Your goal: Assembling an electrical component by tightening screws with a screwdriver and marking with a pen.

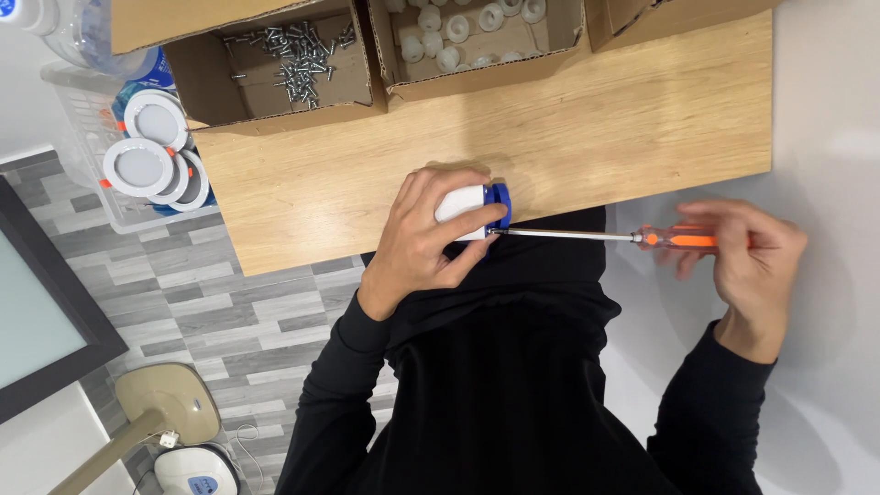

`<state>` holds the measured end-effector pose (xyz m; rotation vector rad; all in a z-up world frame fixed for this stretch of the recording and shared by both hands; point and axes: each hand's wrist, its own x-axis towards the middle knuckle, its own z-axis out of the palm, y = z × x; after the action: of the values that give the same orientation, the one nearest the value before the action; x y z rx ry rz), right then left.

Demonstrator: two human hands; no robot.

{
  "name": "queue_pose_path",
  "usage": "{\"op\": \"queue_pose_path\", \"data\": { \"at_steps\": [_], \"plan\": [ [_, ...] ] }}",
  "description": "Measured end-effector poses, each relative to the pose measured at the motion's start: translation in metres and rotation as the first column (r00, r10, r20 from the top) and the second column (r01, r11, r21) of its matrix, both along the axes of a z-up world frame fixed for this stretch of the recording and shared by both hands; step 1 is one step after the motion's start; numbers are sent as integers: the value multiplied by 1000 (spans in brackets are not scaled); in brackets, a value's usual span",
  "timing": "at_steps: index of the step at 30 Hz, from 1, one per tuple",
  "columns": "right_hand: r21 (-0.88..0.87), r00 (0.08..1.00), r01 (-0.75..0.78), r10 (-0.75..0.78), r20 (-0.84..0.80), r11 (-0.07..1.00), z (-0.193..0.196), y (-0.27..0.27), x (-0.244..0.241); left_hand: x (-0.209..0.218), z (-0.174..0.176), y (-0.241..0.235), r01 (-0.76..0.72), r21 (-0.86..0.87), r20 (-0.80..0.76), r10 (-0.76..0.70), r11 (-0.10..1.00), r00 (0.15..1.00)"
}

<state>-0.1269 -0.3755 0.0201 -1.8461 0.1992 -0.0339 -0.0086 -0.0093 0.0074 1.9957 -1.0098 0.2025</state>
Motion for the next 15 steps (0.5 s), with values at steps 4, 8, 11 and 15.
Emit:
{"op": "queue_pose_path", "data": {
  "at_steps": [4,8,11,15],
  "plan": [
    [14,999,-3,2,48,1000,-12,-12,-2,0,0,0,0,-4,2,0,1000,1000],
    [152,989,-48,26,145,987,-37,-32,-11,0,1,-1,-1,-12,-1,1,1000,1000],
    [167,985,-41,12,173,985,-42,-38,-17,0,-2,-1,-2,-15,6,2,1000,1000],
    [204,983,-47,8,184,978,-31,-26,-10,1,-1,-1,-1,-21,0,1,1000,1000]
  ]
}}
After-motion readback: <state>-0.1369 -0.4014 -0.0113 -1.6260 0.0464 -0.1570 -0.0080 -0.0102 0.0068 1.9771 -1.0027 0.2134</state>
